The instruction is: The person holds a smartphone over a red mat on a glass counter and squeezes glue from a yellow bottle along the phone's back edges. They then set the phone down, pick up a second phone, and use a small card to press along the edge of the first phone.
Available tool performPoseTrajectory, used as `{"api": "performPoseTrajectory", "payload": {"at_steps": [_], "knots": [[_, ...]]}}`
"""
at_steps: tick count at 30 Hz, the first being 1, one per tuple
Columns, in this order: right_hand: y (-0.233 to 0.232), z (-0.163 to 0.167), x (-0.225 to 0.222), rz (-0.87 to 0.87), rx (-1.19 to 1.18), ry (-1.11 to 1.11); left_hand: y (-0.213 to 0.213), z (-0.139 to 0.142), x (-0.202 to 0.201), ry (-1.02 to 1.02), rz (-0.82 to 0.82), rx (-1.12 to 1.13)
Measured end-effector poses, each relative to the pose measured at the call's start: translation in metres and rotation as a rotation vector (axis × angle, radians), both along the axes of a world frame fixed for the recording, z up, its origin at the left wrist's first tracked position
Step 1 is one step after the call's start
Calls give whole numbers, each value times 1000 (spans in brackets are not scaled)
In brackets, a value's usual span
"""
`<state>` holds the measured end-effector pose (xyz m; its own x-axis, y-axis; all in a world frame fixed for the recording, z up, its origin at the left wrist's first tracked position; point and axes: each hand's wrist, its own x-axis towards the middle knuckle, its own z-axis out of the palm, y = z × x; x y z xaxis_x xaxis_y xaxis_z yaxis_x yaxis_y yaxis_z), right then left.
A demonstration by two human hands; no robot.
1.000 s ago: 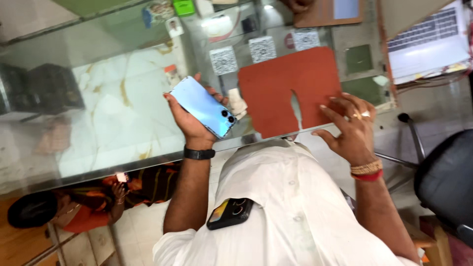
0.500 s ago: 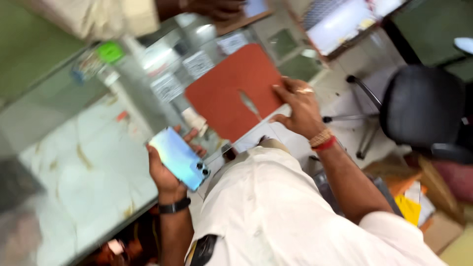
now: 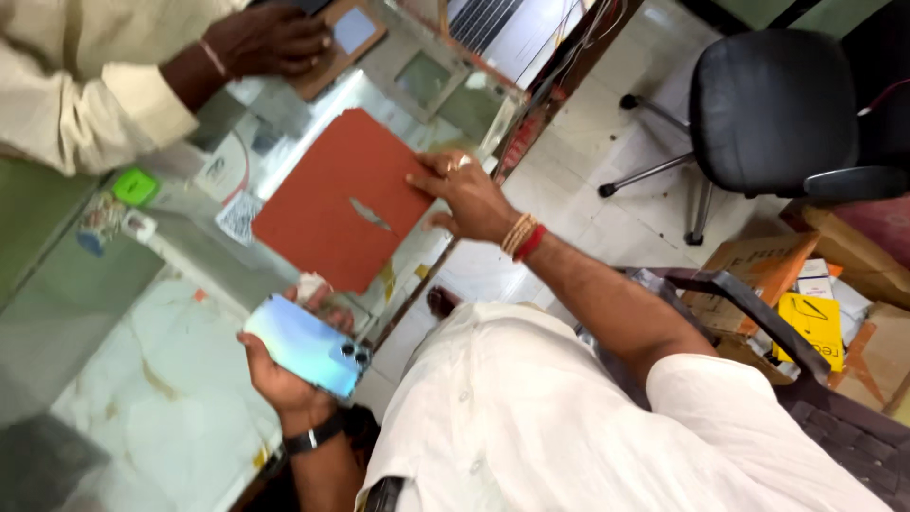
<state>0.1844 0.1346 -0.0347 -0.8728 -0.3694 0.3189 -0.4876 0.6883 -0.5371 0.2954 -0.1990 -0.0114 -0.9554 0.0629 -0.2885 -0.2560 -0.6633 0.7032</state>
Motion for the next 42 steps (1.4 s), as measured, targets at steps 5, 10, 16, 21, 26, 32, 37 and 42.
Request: {"api": "performPoseTrajectory", "payload": {"at_steps": [5,10,16,21,26,32,37,42], "knots": [[9,-6,33,-9,-38,106,0,0,27,7,193,86],[31,-33,135,-227,-168,169,18,7,52,88,161,269],[58,-71,241,-416,-344,-213,87,15,55,212,-46,502],[97,-74,255,-557,-426,-257,133,26,25,196,-250,533],[134,-81,219,-648,-434,-218,178,24,-32,272,-435,543],[172,-84,171,-805,-393,-246,237,26,-125,394,-600,524],[209,-89,134,-914,-405,-272,288,29,-190,353,-721,526],[237,-98,98,-1097,-674,-301,313,30,-229,157,-842,525]]}}
